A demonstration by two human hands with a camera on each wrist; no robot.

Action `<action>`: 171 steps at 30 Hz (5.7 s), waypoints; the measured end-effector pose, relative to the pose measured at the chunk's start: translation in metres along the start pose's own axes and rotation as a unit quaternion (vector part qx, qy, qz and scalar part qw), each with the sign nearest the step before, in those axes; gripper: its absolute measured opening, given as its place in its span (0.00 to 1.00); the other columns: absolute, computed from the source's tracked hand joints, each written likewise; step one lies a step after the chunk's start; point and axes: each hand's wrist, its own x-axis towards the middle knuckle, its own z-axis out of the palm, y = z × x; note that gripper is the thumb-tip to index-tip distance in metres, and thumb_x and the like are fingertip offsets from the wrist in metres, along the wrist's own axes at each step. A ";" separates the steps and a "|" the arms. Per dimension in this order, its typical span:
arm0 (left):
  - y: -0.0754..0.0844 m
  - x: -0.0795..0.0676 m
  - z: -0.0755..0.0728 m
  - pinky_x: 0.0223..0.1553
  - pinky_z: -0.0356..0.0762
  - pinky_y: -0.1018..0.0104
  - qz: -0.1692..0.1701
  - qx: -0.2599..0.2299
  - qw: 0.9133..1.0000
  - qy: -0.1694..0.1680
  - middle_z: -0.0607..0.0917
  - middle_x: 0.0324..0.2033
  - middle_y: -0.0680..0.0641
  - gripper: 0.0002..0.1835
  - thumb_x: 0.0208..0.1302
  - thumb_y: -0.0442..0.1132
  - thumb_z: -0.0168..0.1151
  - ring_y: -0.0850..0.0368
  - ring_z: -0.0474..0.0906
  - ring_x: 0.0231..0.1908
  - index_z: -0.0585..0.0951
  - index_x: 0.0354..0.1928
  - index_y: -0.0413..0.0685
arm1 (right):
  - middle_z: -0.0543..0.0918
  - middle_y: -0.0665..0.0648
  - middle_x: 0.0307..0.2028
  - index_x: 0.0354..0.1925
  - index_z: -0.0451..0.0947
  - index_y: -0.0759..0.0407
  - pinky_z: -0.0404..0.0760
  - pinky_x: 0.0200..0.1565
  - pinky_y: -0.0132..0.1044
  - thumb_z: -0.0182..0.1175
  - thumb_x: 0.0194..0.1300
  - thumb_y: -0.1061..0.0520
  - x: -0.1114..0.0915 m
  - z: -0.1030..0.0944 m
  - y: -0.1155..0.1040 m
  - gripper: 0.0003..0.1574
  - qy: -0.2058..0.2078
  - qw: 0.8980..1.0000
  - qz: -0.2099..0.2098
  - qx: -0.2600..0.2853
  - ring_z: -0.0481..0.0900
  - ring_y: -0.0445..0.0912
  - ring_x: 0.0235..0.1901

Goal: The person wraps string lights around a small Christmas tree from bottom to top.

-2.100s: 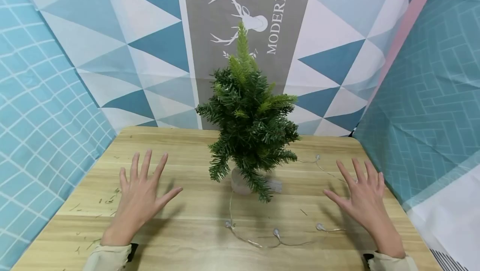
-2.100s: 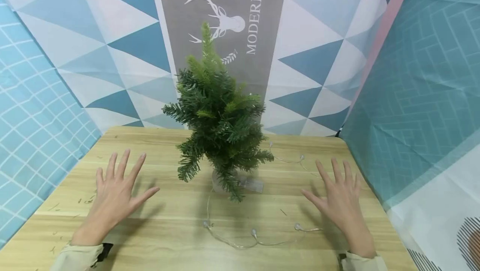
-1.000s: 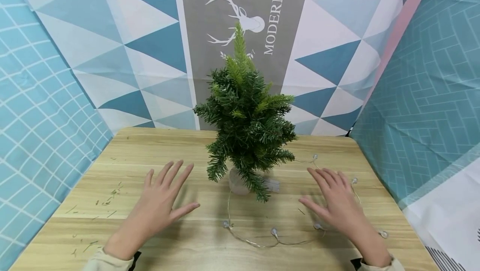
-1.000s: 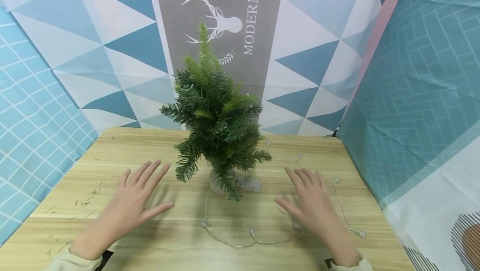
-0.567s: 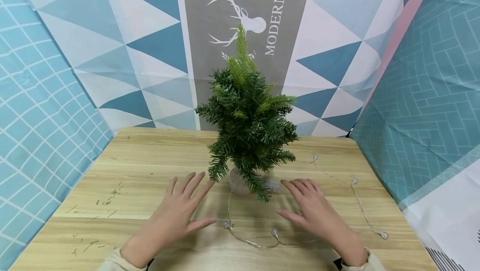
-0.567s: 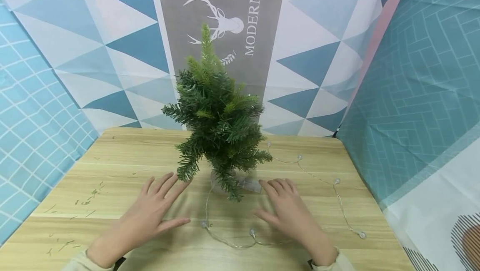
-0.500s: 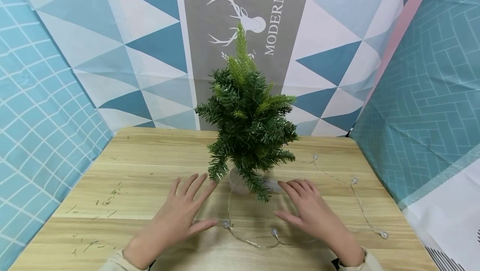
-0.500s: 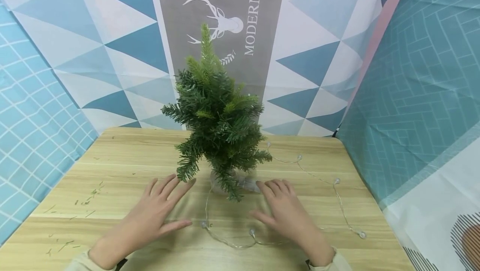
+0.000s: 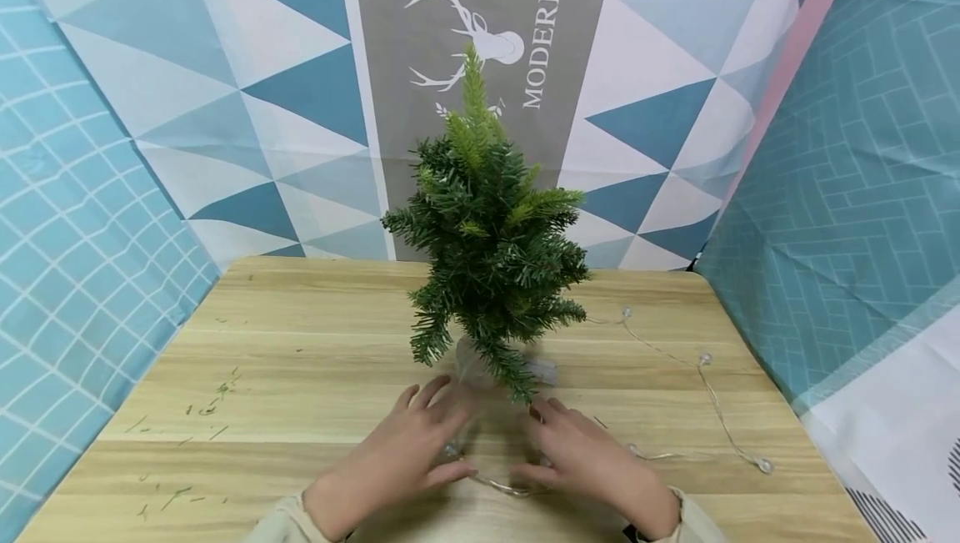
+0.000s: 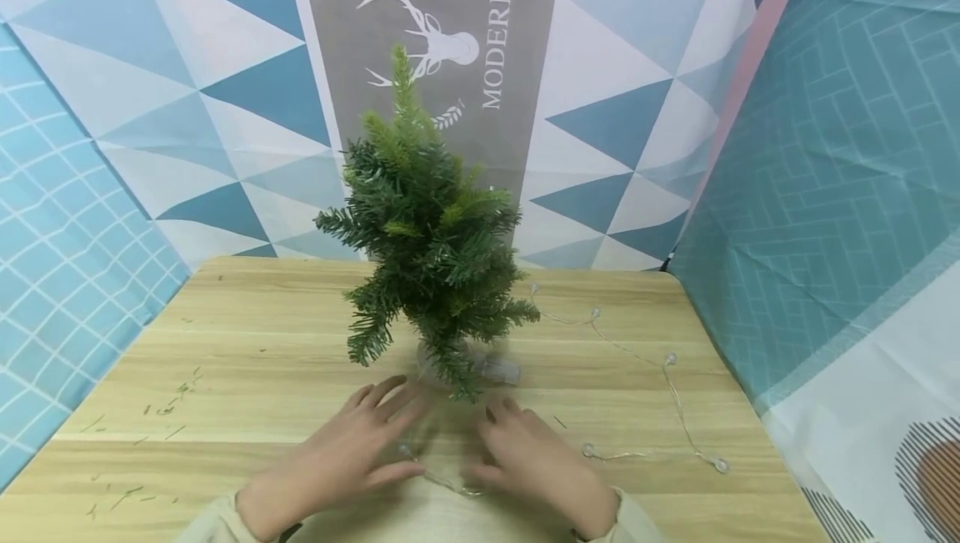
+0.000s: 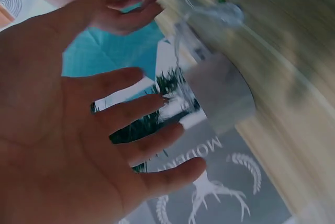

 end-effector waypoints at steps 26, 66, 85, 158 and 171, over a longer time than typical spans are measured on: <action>0.037 0.004 0.003 0.42 0.81 0.61 0.007 0.012 0.990 -0.140 0.83 0.38 0.52 0.16 0.61 0.55 0.67 0.57 0.80 0.38 0.81 0.46 0.56 | 0.73 0.44 0.21 0.28 0.75 0.51 0.74 0.24 0.31 0.68 0.50 0.61 -0.007 -0.015 0.008 0.10 -0.138 0.982 0.064 0.109 0.69 0.38 0.20; -0.005 0.006 -0.024 0.22 0.70 0.68 -0.057 0.083 0.994 -0.035 0.80 0.25 0.51 0.09 0.53 0.38 0.73 0.58 0.72 0.21 0.81 0.33 0.48 | 0.61 0.34 0.19 0.28 0.73 0.36 0.67 0.22 0.23 0.56 0.75 0.51 -0.072 -0.113 0.047 0.15 0.012 0.968 -0.018 0.251 0.58 0.26 0.18; -0.018 0.017 -0.028 0.23 0.70 0.80 -0.004 -0.163 0.986 0.036 0.72 0.23 0.62 0.10 0.72 0.41 0.59 0.74 0.65 0.21 0.76 0.30 0.54 | 0.85 0.52 0.35 0.47 0.83 0.64 0.73 0.26 0.32 0.54 0.58 0.84 -0.077 -0.119 0.046 0.26 0.260 0.878 -0.116 0.386 0.75 0.38 0.28; -0.029 0.037 0.005 0.33 0.81 0.73 -0.042 -0.292 0.917 0.268 0.86 0.34 0.53 0.05 0.67 0.29 0.62 0.65 0.80 0.31 0.82 0.40 0.47 | 0.83 0.54 0.24 0.40 0.78 0.61 0.76 0.20 0.32 0.58 0.73 0.57 0.000 -0.172 0.183 0.07 0.279 0.922 0.133 0.233 0.77 0.43 0.20; -0.033 0.030 0.013 0.31 0.81 0.71 -0.076 -0.302 0.906 0.288 0.85 0.31 0.53 0.04 0.65 0.28 0.63 0.66 0.78 0.30 0.82 0.37 0.45 | 0.77 0.63 0.27 0.51 0.75 0.63 0.74 0.24 0.38 0.54 0.76 0.54 0.046 -0.151 0.206 0.14 0.162 0.946 0.103 0.261 0.73 0.48 0.23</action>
